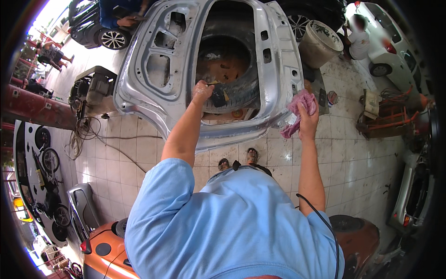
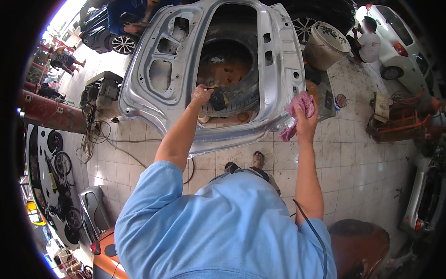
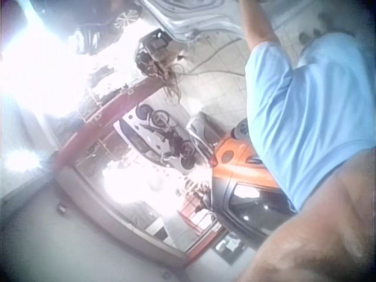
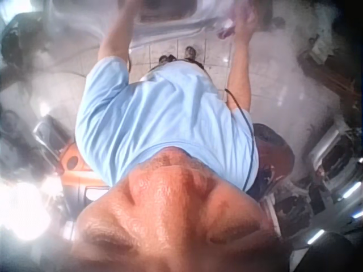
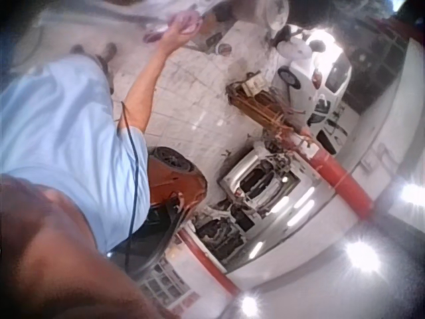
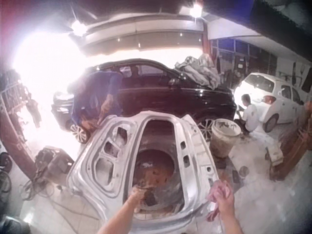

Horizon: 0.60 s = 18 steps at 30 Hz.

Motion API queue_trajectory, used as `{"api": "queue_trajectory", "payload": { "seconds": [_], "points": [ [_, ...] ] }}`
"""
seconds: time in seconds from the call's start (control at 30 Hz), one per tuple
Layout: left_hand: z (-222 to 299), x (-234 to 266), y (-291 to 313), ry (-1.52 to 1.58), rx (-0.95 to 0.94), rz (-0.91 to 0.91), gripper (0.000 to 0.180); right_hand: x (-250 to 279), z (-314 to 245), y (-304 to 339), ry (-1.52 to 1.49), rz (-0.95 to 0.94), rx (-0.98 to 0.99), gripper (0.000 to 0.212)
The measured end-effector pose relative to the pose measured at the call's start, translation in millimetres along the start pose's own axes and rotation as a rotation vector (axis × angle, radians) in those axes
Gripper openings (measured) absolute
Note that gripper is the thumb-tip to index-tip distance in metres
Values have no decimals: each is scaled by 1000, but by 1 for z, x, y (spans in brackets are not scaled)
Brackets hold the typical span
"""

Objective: The person sands a detached silver car door using a sanding block and wipes it with a pink cloth. The person alternates between sanding and wiping the door surface while standing in a workshop.

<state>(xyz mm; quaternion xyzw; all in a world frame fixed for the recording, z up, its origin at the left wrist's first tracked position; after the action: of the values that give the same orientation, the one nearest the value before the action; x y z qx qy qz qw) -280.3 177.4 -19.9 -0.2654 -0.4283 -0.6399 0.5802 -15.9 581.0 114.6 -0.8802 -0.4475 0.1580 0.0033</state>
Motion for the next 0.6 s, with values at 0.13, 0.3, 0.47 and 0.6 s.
{"api": "queue_trajectory", "payload": {
  "seconds": [0.13,0.3,0.47,0.6],
  "points": [
    [16,14,6,-109,-129,282,57,3,12,-3,336,-83,106,72],
    [79,-37,18,-188,-365,-54,38,-13,82,8,793,-414,-111,67],
    [136,-78,21,-313,-566,-16,48,-33,92,8,908,-588,62,64],
    [147,-106,27,-296,-568,-89,63,-26,84,5,907,-627,27,62]
  ]
}}
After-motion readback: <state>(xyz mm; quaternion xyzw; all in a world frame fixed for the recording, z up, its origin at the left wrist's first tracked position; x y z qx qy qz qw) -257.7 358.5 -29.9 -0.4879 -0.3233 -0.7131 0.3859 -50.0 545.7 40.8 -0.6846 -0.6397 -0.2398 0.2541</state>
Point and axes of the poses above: each hand's wrist, its own y-axis away from the middle knuckle, its own x-axis out of the back of the hand, z = x × y, the point moved 8 cm from there along -y, towards the middle knuckle, and after that the axes turned 9 degrees about -y, right-handed, at the moved point
